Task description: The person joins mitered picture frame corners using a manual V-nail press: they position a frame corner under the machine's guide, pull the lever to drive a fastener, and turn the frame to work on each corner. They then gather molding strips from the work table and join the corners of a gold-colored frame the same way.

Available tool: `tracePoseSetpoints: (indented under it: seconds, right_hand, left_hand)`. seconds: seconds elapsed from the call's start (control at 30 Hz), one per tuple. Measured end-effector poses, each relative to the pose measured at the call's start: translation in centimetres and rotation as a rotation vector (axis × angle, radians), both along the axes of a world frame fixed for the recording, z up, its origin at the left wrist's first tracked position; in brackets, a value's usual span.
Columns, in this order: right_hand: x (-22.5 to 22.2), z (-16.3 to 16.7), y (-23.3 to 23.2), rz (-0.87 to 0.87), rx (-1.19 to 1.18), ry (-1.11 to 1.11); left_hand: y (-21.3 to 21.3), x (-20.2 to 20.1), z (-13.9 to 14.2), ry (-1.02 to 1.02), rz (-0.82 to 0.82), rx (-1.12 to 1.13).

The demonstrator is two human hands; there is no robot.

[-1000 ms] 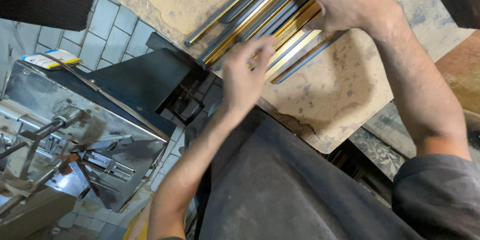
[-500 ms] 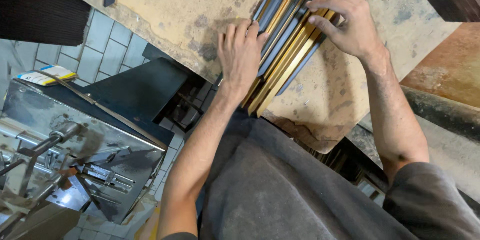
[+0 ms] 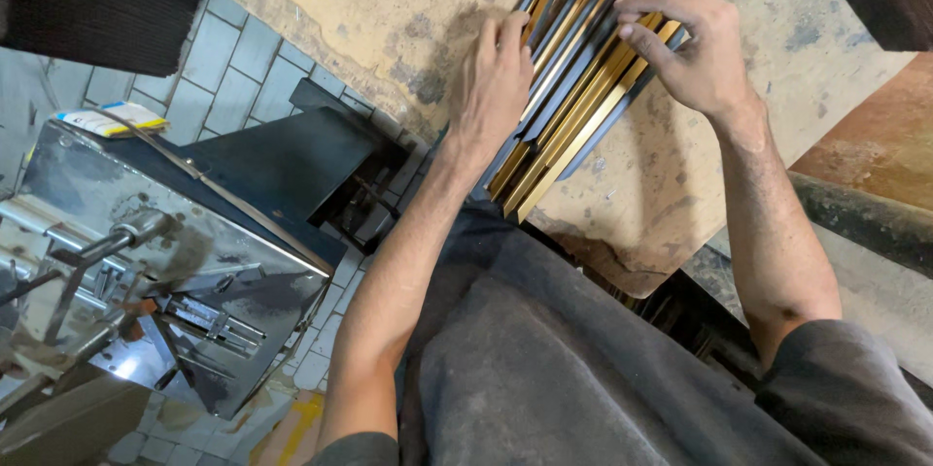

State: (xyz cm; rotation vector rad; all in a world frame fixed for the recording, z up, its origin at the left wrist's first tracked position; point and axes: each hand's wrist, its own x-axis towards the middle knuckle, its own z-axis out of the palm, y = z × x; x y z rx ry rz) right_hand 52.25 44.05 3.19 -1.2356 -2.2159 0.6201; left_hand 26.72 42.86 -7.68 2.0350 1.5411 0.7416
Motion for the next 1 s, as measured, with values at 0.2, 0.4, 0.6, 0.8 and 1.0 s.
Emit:
tracePoseSetpoints:
  seconds: [0.2,0.4,0.6,0.8,1.0]
  right_hand:
    - [-2.1,0.7,-0.9,0.013,0.009,0.004]
    - [-5.9,4.0,-4.9,-0.132,-0.045,0.088]
    - [-17.2,3.9,-13.3,0.132,-0.205,0.098]
    - [-28.6,2.8,-21.1,0.3,-0.236,0.056]
    - [-31.6,6.7,-23.9,0.519,0.138,0.027]
  left_hand:
    - [0.8,0.3,2.6,-0.097,-0.041,-0.209]
    - [-2.9,-5.7,6.9,-0.652,0.188,-0.154]
    - [-15.7,-11.4,9.9,-1.24,0.159,-0.07]
    - [-28.8,-21.0,9.5,-1.246,0.502,-0.002]
    - [-40.2,-24.3,13.6,-0.108,1.129,0.639]
